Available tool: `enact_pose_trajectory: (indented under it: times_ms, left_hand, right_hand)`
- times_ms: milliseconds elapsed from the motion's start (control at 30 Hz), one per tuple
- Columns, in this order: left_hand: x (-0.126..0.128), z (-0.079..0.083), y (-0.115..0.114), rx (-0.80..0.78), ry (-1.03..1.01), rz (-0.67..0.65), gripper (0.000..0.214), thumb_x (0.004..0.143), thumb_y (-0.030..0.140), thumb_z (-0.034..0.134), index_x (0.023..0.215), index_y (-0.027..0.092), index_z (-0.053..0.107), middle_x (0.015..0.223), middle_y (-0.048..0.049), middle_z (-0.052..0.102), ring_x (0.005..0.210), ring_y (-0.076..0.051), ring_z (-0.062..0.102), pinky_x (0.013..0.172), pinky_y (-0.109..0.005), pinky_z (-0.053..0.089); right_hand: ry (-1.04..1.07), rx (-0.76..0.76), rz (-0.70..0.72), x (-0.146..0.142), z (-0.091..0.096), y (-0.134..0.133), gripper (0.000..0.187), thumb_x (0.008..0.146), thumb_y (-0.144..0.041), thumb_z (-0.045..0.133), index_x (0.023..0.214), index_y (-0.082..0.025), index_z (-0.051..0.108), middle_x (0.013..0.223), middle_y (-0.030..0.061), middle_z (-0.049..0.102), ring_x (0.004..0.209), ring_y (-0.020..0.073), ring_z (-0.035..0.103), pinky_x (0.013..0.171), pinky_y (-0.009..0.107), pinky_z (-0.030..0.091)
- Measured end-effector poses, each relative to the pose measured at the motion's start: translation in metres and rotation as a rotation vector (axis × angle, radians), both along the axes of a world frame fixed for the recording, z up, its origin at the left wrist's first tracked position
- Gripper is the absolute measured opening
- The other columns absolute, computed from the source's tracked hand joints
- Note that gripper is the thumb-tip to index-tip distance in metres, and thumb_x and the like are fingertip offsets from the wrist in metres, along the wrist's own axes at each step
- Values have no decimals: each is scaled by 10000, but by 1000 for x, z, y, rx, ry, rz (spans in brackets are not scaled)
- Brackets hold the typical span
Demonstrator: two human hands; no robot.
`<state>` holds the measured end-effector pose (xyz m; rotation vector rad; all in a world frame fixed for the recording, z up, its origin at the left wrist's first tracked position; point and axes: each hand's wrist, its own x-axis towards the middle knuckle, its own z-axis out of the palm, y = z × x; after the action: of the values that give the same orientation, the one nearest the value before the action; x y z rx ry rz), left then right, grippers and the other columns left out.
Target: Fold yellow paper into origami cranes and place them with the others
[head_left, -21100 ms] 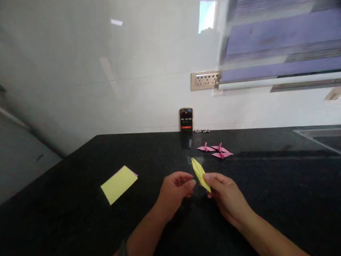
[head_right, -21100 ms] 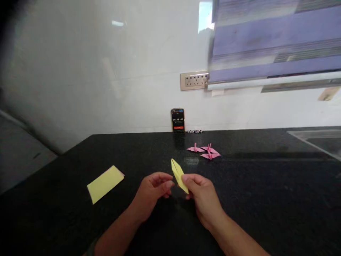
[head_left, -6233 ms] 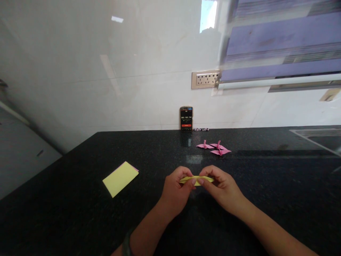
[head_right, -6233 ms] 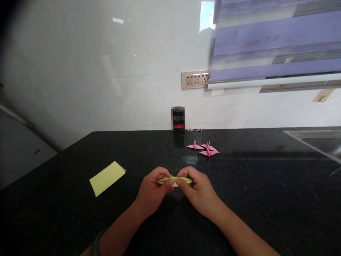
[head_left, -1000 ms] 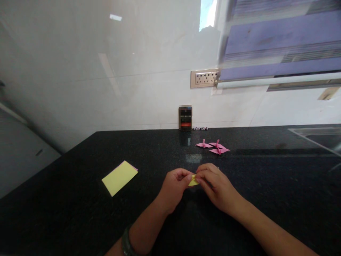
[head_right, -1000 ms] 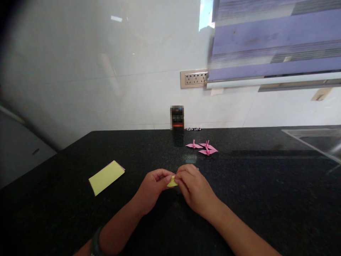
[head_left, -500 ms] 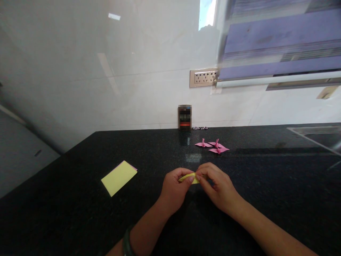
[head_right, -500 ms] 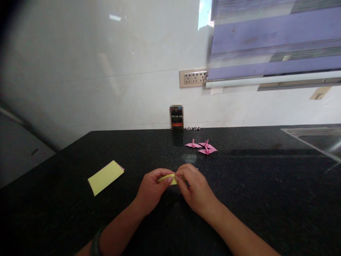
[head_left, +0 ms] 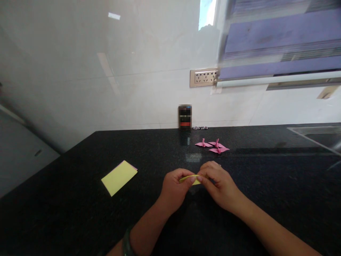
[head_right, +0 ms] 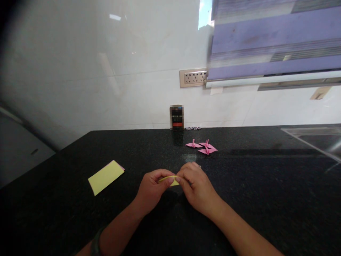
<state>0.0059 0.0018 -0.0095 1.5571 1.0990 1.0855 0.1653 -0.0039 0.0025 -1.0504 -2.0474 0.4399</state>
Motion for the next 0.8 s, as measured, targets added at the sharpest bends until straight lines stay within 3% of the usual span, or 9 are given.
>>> enact_pose_trajectory:
  times_ms: [133, 200, 267, 367, 500, 633, 800]
  left_hand:
    - [0, 0, 0, -195, -212, -8, 151, 681, 283, 589, 705, 135, 607, 674, -32, 598, 631, -140, 543, 597, -260, 432]
    - [-1, 1, 0, -312, -395, -17, 131, 678, 265, 597, 694, 136, 582, 676, -18, 586, 620, -123, 541, 594, -250, 434]
    - [-1, 3, 0, -415, -545, -51, 119, 687, 249, 592, 701, 136, 557, 704, -17, 583, 627, -112, 546, 602, -245, 434]
    - [-1, 4, 0, -503, -655, -124, 117, 710, 242, 572, 728, 132, 536, 778, -39, 585, 665, -110, 552, 619, -239, 432]
    - [2, 2, -1, -538, -670, -161, 133, 706, 246, 581, 741, 125, 539, 802, -37, 566, 689, -100, 539, 619, -222, 429]
    - [6, 0, -4, -543, -569, -157, 183, 681, 293, 603, 745, 129, 553, 704, -9, 545, 624, -89, 523, 561, -208, 416]
    - [7, 0, -5, -544, -556, -253, 190, 712, 291, 572, 782, 115, 555, 678, -35, 574, 602, -101, 531, 527, -205, 391]
  right_hand:
    - [151, -105, 14, 0, 0, -2, 113, 777, -218, 504, 876, -197, 553, 825, 35, 513, 782, 157, 493, 676, 286, 411]
    - [278, -215, 31, -1, -3, -2, 343, 714, -245, 588, 1036, -212, 474, 932, 45, 487, 795, 154, 503, 630, 257, 441]
    - [356, -344, 58, -2, -6, -1, 478, 654, -251, 649, 1078, -220, 430, 957, 39, 469, 732, 134, 518, 577, 233, 455]
    - [389, -434, 33, -6, -10, 1, 215, 684, -262, 615, 862, -189, 519, 782, -4, 485, 620, 106, 508, 543, 217, 441]
    - [444, -410, 37, -10, -12, 1, 81, 726, -248, 563, 729, -168, 550, 702, -10, 501, 634, 108, 491, 563, 213, 423]
    - [539, -495, 13, -12, -10, -1, 149, 755, -298, 518, 710, -157, 540, 649, -4, 521, 562, 101, 482, 504, 210, 414]
    - [629, -578, -34, -13, -7, -2, 175, 727, -318, 554, 703, -145, 541, 566, -21, 515, 466, 79, 466, 452, 206, 401]
